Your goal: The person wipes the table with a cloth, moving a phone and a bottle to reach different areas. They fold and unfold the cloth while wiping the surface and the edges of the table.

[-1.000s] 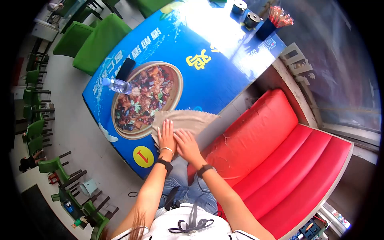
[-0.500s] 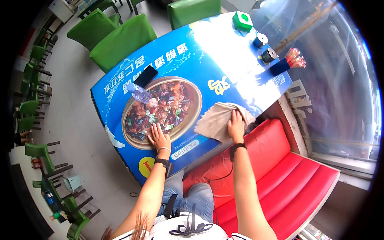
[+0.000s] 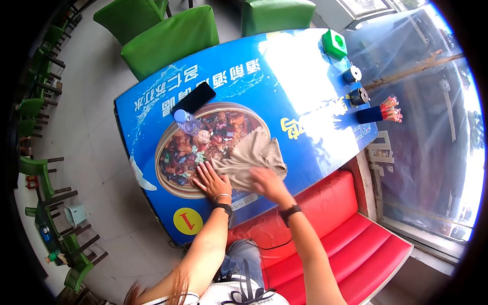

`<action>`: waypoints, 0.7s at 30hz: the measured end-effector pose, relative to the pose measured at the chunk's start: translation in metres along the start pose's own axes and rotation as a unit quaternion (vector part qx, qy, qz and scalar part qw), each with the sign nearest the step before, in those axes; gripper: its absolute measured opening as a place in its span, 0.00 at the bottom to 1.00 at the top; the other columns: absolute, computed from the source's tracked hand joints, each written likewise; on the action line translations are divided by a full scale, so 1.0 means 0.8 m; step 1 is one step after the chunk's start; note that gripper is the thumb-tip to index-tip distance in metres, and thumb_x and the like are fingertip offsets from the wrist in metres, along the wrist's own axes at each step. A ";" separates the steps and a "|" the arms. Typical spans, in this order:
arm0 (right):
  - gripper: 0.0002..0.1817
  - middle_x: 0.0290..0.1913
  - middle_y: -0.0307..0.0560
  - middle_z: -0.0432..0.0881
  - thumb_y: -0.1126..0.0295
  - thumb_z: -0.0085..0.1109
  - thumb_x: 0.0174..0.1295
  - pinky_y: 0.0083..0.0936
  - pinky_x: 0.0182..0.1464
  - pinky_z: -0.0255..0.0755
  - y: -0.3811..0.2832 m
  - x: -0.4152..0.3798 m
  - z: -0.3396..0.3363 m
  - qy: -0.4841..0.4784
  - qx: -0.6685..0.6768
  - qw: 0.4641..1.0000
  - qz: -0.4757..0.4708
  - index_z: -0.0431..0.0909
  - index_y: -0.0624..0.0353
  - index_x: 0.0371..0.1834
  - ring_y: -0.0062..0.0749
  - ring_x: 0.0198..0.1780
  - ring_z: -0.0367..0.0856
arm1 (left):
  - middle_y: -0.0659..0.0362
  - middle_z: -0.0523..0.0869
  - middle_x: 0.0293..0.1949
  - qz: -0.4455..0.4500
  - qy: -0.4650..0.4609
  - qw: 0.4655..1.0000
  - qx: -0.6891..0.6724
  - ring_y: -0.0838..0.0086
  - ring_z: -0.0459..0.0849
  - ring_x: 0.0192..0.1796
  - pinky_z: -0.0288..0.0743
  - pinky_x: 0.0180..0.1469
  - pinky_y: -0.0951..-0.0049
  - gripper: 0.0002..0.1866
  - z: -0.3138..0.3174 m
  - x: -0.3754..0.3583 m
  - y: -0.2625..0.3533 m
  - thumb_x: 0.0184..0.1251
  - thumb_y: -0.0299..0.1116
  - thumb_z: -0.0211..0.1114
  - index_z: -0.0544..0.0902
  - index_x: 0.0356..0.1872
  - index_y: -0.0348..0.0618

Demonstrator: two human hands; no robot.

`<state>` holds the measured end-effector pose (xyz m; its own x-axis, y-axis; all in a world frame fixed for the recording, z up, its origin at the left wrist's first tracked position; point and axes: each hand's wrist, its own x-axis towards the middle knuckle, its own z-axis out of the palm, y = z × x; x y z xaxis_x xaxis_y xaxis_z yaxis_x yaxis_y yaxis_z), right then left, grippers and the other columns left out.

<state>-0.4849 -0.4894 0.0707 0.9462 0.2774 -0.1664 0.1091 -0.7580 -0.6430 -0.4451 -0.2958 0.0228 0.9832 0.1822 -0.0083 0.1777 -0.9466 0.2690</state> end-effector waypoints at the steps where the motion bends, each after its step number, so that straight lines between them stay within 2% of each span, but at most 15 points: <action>1: 0.26 0.63 0.52 0.71 0.67 0.55 0.58 0.40 0.67 0.58 0.025 -0.012 -0.017 0.035 -0.062 0.996 0.058 0.68 0.55 0.63 0.46 0.66 0.66 | 0.53 0.55 0.74 0.001 -0.003 1.000 0.002 0.63 0.50 0.76 0.35 0.74 0.45 0.37 0.003 0.001 0.000 0.56 0.37 0.51 0.58 0.71 0.43; 2: 0.27 0.61 0.53 0.72 0.68 0.56 0.56 0.40 0.66 0.60 0.054 -0.028 -0.034 0.069 -0.123 0.983 0.116 0.68 0.56 0.62 0.48 0.64 0.68 | 0.52 0.55 0.74 0.001 0.003 1.000 0.013 0.62 0.50 0.76 0.35 0.74 0.45 0.38 0.006 0.001 -0.001 0.55 0.37 0.52 0.58 0.71 0.42; 4: 0.25 0.61 0.58 0.71 0.68 0.54 0.57 0.38 0.66 0.61 0.156 -0.060 -0.054 0.180 -0.120 0.958 0.187 0.68 0.63 0.60 0.52 0.64 0.67 | 0.52 0.56 0.74 0.002 0.008 1.000 0.026 0.62 0.51 0.76 0.35 0.74 0.44 0.39 0.008 0.001 0.001 0.53 0.37 0.52 0.59 0.71 0.42; 6: 0.25 0.64 0.59 0.68 0.68 0.53 0.59 0.38 0.67 0.59 0.241 -0.087 -0.066 0.288 -0.119 0.895 0.319 0.67 0.64 0.61 0.53 0.65 0.65 | 0.52 0.55 0.74 -0.002 0.002 0.999 0.039 0.62 0.51 0.76 0.35 0.73 0.44 0.38 0.001 0.001 0.004 0.53 0.36 0.52 0.59 0.71 0.42; 8: 0.26 0.68 0.59 0.64 0.65 0.51 0.61 0.40 0.69 0.55 0.307 -0.095 -0.070 0.325 -0.081 0.840 0.426 0.66 0.63 0.63 0.53 0.68 0.62 | 0.52 0.55 0.74 -0.009 -0.014 1.000 0.025 0.63 0.50 0.76 0.34 0.73 0.43 0.39 -0.001 0.002 0.005 0.52 0.36 0.52 0.59 0.71 0.42; 10: 0.28 0.71 0.58 0.59 0.60 0.49 0.64 0.41 0.70 0.52 0.251 -0.038 -0.092 0.267 -0.108 0.823 0.490 0.64 0.63 0.65 0.53 0.71 0.56 | 0.52 0.55 0.74 -0.014 -0.026 0.999 0.024 0.63 0.50 0.76 0.34 0.74 0.43 0.39 -0.001 0.003 0.004 0.52 0.35 0.52 0.59 0.70 0.42; 11: 0.30 0.73 0.57 0.55 0.56 0.48 0.65 0.45 0.70 0.50 0.265 -0.017 -0.078 0.259 -0.115 0.839 0.464 0.64 0.62 0.66 0.53 0.72 0.53 | 0.52 0.55 0.74 -0.014 -0.023 0.999 0.026 0.63 0.50 0.76 0.34 0.74 0.43 0.39 -0.002 0.004 0.003 0.52 0.35 0.52 0.59 0.70 0.42; 12: 0.29 0.73 0.55 0.55 0.54 0.48 0.66 0.48 0.70 0.49 0.222 0.016 -0.080 0.255 -0.110 0.856 0.435 0.65 0.60 0.66 0.55 0.72 0.54 | 0.52 0.55 0.74 -0.019 -0.029 0.999 0.029 0.62 0.51 0.76 0.34 0.74 0.43 0.38 -0.003 0.005 0.004 0.52 0.35 0.52 0.59 0.70 0.42; 13: 0.27 0.71 0.55 0.61 0.56 0.51 0.64 0.52 0.68 0.49 0.215 0.037 -0.054 0.288 -0.131 0.875 0.366 0.68 0.58 0.63 0.56 0.71 0.57 | 0.52 0.56 0.74 -0.024 -0.036 0.999 0.031 0.62 0.51 0.76 0.34 0.74 0.42 0.38 -0.002 0.004 0.007 0.52 0.35 0.51 0.59 0.70 0.42; 15: 0.20 0.66 0.54 0.67 0.61 0.56 0.60 0.55 0.67 0.51 0.146 0.081 -0.040 0.240 -0.103 0.940 0.218 0.72 0.57 0.54 0.57 0.70 0.59 | 0.52 0.58 0.72 -0.025 -0.023 0.999 0.042 0.61 0.54 0.75 0.36 0.73 0.42 0.38 0.001 0.004 0.008 0.51 0.34 0.51 0.61 0.69 0.42; 17: 0.17 0.66 0.49 0.68 0.63 0.57 0.60 0.53 0.67 0.52 0.068 0.098 -0.021 0.169 -0.080 0.977 0.100 0.75 0.55 0.52 0.52 0.69 0.60 | 0.52 0.60 0.72 -0.027 -0.014 0.998 0.047 0.61 0.55 0.75 0.37 0.73 0.42 0.37 0.002 0.004 0.009 0.51 0.34 0.52 0.62 0.69 0.42; 18: 0.17 0.65 0.46 0.69 0.62 0.56 0.60 0.51 0.68 0.52 0.041 0.094 -0.011 0.116 -0.073 0.989 0.057 0.76 0.52 0.52 0.46 0.69 0.61 | 0.52 0.60 0.72 -0.021 -0.014 0.999 0.047 0.61 0.55 0.75 0.37 0.73 0.42 0.37 0.002 0.003 0.010 0.51 0.34 0.52 0.62 0.69 0.42; 19: 0.16 0.63 0.44 0.70 0.60 0.56 0.60 0.47 0.68 0.53 0.019 0.088 -0.004 0.091 -0.081 0.992 0.025 0.77 0.50 0.50 0.40 0.67 0.64 | 0.52 0.60 0.72 -0.027 -0.013 0.998 0.048 0.61 0.55 0.75 0.37 0.73 0.42 0.37 0.001 0.003 0.011 0.51 0.34 0.52 0.62 0.69 0.42; 20: 0.14 0.59 0.42 0.73 0.60 0.56 0.60 0.44 0.65 0.55 -0.003 0.080 -0.008 0.083 -0.126 0.988 0.042 0.77 0.49 0.48 0.36 0.63 0.68 | 0.52 0.60 0.72 -0.029 -0.012 0.998 0.048 0.61 0.55 0.75 0.37 0.73 0.42 0.37 -0.001 0.003 0.013 0.51 0.34 0.52 0.62 0.68 0.42; 21: 0.13 0.55 0.42 0.74 0.61 0.56 0.59 0.42 0.61 0.57 0.003 0.070 -0.007 0.122 -0.143 0.979 0.081 0.76 0.50 0.46 0.36 0.60 0.70 | 0.52 0.60 0.72 -0.024 0.004 0.999 0.048 0.60 0.55 0.75 0.38 0.73 0.42 0.36 -0.003 0.003 0.016 0.52 0.35 0.53 0.62 0.68 0.42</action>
<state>-0.4302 -0.4788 0.0643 0.9990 0.0165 -0.0427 -0.0011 -0.9242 -0.3818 -0.4407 -0.3066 0.0283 0.9732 0.2296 -0.0119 0.2281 -0.9578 0.1748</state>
